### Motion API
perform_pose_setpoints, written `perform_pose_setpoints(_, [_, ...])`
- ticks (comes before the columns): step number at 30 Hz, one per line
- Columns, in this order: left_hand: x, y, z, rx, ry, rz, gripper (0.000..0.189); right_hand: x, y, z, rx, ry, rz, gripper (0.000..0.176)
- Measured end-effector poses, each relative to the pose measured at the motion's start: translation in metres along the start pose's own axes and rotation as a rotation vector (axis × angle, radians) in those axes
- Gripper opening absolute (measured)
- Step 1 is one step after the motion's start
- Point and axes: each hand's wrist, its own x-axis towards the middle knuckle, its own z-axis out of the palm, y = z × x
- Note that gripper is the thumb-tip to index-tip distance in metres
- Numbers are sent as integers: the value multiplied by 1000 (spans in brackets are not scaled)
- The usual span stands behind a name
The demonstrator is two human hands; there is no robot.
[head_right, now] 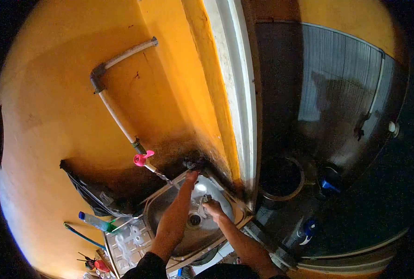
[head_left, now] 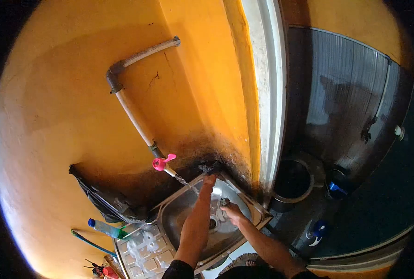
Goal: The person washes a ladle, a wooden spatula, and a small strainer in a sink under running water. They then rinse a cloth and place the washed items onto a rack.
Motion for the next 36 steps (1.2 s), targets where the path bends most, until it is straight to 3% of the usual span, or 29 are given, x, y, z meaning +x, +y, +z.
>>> perform_pose_setpoints(2, [-33, 26, -17, 21, -34, -48, 47, -27, -35, 15, -93, 54, 24, 40])
perform_pose_setpoints(6, [-62, 49, -36, 93, -93, -5, 45, -18, -44, 40, 164, -23, -3, 40])
perform_pose_setpoints(7, [-85, 86, -39, -142, -139, -222, 45, -5, -40, 48, 297, -21, -33, 41])
perform_pose_setpoints(8, [-87, 90, -45, -135, -131, -226, 45, 4, -37, 54, 432, -18, -62, 43])
perform_pose_setpoints(10, [-92, 90, -59, 129, -147, -26, 40, 4, -44, 65, 445, -53, -91, 46])
perform_pose_setpoints(12, [-104, 86, -79, 195, -175, 70, 39, 5, -55, 75, 315, -40, -128, 46])
perform_pose_setpoints(13, [-111, 81, -91, 254, -211, 170, 37, 9, -54, 81, 399, -75, -194, 26])
perform_pose_setpoints(14, [-117, 78, -99, 313, -248, 271, 37, 15, -55, 84, 408, -84, -192, 26])
perform_pose_setpoints(15, [-122, 72, -94, -67, -69, 12, 40, 9, -74, 88, 306, -83, -199, 21])
perform_pose_setpoints(16, [-127, 63, -95, -62, -63, 9, 40, 5, -83, 92, 202, -80, -205, 16])
perform_pose_setpoints(18, [-134, 44, -98, -672, 23, -68, 38, 21, -72, 94, 79, -90, -307, 15])
perform_pose_setpoints(19, [-128, 35, -103, -795, -71, -163, 36, 20, -75, 96, -164, -2, -372, 17])
perform_pose_setpoints(20, [-126, 24, -102, -799, -64, -161, 36, 19, -78, 98, -408, 86, -437, 18])
perform_pose_setpoints(21, [-148, 54, -99, -817, 73, -200, 35, 18, -69, 103, -404, 201, -605, 21])
perform_pose_setpoints(22, [-161, 71, -92, -833, 209, -241, 34, 24, -68, 101, -413, 194, -604, 21])
perform_pose_setpoints(23, [-151, 50, -83, -729, 252, -176, 35, 30, -67, 94, -470, 192, -557, 23])
perform_pose_setpoints(24, [-136, 16, -72, -585, 202, -59, 35, 40, -65, 88, -525, 190, -510, 26])
perform_pose_setpoints(25, [-151, 31, -66, -759, 157, -63, 35, 48, -70, 87, -616, 193, -624, 36])
perform_pose_setpoints(26, [-164, 46, -62, -934, 112, -69, 35, 52, -70, 89, -723, 422, -429, 41])
perform_pose_setpoints(27, [-165, 54, -65, -944, 119, -74, 35, 38, -72, 93, -628, 378, -604, 42])
perform_pose_setpoints(30, [-156, 56, -81, -1327, -119, -48, 42, 45, -46, 98, -522, 140, -1080, 44])
perform_pose_setpoints(31, [-170, 80, -83, -1255, -116, -41, 43, 43, -52, 95, -565, 156, -813, 44])
perform_pose_setpoints(32, [-188, 102, -86, -1179, -111, -38, 45, 40, -61, 92, -581, 144, -805, 44])
perform_pose_setpoints(33, [-182, 82, -76, -1234, -171, -6, 45, 40, -78, 90, -735, 348, -808, 31])
perform_pose_setpoints(34, [-177, 61, -65, -1286, -231, 28, 46, 37, -94, 90, -882, 553, -806, 36])
perform_pose_setpoints(35, [-198, 85, -68, -1310, -246, 17, 44, 26, -104, 91, -784, 488, -721, 48])
perform_pose_setpoints(36, [-198, 83, -72, -1316, -239, 19, 44, 23, -108, 93, -694, 323, -509, 53])
